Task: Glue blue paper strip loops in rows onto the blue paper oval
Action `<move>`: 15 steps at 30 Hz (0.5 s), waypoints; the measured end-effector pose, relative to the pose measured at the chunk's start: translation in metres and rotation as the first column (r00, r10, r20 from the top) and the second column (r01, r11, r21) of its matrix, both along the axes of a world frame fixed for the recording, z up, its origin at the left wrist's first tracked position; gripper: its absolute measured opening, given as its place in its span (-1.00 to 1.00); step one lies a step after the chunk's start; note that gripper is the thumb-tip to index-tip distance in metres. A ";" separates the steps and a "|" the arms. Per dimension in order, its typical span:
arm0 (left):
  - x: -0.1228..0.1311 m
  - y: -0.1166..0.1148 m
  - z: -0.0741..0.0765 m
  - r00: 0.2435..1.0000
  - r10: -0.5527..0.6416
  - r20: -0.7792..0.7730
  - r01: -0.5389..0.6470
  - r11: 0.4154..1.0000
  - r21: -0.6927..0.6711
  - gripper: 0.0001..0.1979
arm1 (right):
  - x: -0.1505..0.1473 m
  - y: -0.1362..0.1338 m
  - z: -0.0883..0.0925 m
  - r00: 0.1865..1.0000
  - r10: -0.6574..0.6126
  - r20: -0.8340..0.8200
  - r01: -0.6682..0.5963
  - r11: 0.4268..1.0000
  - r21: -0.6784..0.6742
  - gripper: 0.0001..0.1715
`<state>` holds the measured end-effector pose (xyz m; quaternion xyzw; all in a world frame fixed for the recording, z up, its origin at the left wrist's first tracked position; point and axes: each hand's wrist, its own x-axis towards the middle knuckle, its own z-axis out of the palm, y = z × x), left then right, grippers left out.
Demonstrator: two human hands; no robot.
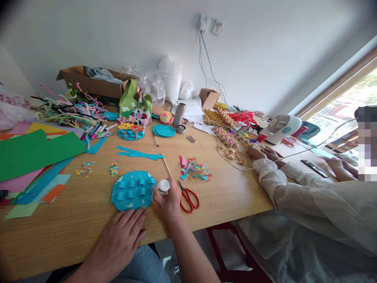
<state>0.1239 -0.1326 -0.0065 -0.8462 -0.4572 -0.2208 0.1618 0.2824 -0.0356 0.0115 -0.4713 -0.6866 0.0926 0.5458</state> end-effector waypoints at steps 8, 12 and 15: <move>0.000 0.000 0.000 1.000 0.001 -0.014 -0.001 1.000 -0.025 -0.67 | -0.002 -0.001 0.000 0.998 0.010 -0.061 -0.014 0.998 -0.055 -0.67; -0.001 -0.001 0.000 1.000 0.004 0.014 -0.004 1.000 0.005 -0.67 | -0.006 -0.003 0.005 0.992 0.037 -0.124 -0.049 0.995 -0.091 -0.70; -0.002 -0.002 0.001 0.999 0.007 0.035 -0.007 1.000 0.021 -0.66 | -0.012 -0.004 0.008 0.992 0.077 -0.096 -0.085 0.993 -0.083 -0.70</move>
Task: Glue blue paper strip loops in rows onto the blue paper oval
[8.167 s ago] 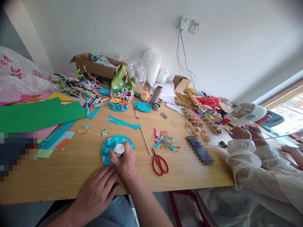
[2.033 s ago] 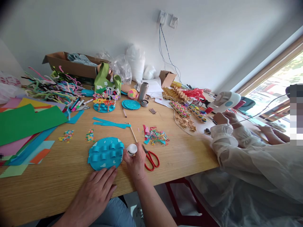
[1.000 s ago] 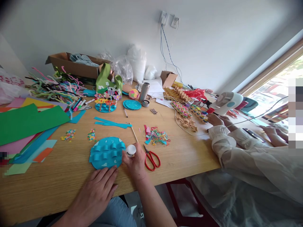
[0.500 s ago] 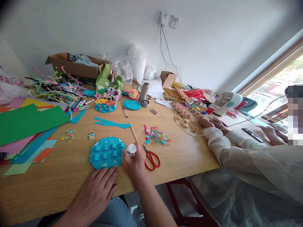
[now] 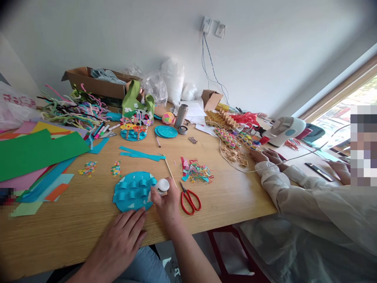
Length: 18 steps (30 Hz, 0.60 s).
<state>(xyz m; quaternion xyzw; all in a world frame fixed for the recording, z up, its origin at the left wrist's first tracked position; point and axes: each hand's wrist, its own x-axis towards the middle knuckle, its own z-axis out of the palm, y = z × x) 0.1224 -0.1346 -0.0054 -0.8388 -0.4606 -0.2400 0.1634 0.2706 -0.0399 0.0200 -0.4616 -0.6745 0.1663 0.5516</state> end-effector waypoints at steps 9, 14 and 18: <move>0.000 -0.001 -0.002 1.000 -0.007 -0.013 0.007 1.000 0.021 -0.65 | -0.009 -0.002 -0.003 0.992 -0.006 0.129 -0.001 0.998 0.055 -0.73; 0.000 -0.001 0.000 1.000 -0.009 -0.015 0.009 1.000 0.019 -0.65 | -0.009 -0.001 -0.005 0.990 -0.010 0.141 0.004 0.999 0.043 -0.72; 0.000 -0.002 0.001 1.000 0.001 -0.012 -0.001 1.000 0.013 -0.65 | -0.010 -0.001 -0.006 0.989 0.025 0.145 -0.030 0.999 0.027 -0.72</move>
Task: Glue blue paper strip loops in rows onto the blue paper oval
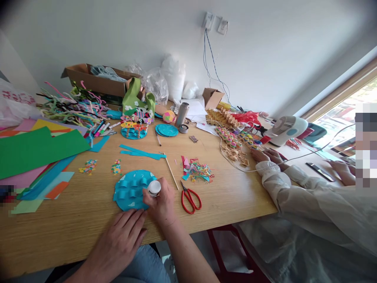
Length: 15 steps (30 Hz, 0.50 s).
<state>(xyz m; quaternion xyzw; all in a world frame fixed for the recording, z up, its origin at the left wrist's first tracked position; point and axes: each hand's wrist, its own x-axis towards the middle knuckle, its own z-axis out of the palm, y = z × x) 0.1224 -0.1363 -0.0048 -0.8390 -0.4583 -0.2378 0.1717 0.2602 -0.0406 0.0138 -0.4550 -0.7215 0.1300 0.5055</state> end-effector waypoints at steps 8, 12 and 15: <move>0.000 0.000 -0.004 1.000 0.001 0.010 -0.001 1.000 0.010 -0.64 | 0.000 -0.001 -0.001 1.000 -0.009 0.016 0.008 1.000 0.011 -0.71; 0.001 0.000 -0.005 1.000 0.011 0.022 -0.012 1.000 0.014 -0.65 | -0.001 -0.001 -0.001 0.999 -0.012 0.031 0.012 1.000 0.001 -0.71; 0.001 -0.001 -0.006 1.000 0.002 0.012 -0.002 1.000 0.008 -0.67 | -0.001 -0.001 -0.002 1.000 0.003 0.018 -0.003 1.000 -0.008 -0.72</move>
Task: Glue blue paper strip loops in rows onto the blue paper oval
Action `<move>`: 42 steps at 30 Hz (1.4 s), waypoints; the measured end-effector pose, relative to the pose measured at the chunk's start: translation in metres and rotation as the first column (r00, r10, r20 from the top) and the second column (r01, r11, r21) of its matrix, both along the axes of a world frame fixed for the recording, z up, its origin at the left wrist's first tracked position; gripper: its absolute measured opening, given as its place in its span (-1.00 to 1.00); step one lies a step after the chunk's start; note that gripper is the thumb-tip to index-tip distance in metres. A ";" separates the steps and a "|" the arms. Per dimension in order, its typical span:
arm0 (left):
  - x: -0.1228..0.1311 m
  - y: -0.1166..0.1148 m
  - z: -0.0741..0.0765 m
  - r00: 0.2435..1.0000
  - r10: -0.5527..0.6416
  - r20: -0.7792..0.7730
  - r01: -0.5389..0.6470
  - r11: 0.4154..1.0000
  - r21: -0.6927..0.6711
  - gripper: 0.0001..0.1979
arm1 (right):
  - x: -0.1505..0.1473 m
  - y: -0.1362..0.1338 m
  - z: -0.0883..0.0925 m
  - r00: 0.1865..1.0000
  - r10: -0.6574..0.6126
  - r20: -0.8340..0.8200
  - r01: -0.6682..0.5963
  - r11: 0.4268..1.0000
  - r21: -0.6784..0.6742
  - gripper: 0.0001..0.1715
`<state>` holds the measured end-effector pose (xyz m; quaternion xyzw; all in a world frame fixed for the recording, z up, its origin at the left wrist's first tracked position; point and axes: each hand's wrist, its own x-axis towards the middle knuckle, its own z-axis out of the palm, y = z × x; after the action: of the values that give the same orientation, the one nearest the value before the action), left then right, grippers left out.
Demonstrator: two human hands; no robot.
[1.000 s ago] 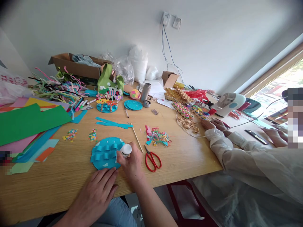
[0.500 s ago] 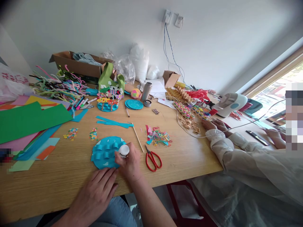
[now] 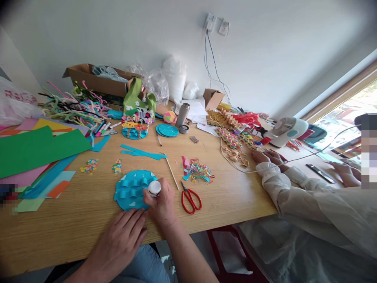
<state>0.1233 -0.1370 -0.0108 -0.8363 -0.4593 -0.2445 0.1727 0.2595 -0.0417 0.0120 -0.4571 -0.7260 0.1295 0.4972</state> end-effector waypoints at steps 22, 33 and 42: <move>0.000 0.000 0.003 1.000 0.006 -0.015 -0.006 1.000 0.003 -0.64 | 0.001 -0.002 -0.001 0.998 -0.055 -0.023 0.057 0.996 0.076 -0.76; 0.003 -0.001 0.001 0.999 0.008 0.041 -0.008 1.000 -0.002 -0.62 | 0.001 -0.001 0.001 0.995 -0.067 -0.073 0.068 0.998 0.008 -0.72; -0.003 -0.003 0.007 0.989 -0.029 0.145 0.031 1.000 -0.007 -0.68 | -0.001 -0.001 0.010 0.942 -0.100 -0.321 0.087 0.995 -0.053 -0.71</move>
<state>0.1199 -0.1403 -0.0035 -0.8239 -0.4590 -0.3051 0.1316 0.2586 -0.0423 0.0224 -0.4729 -0.6096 0.1928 0.6063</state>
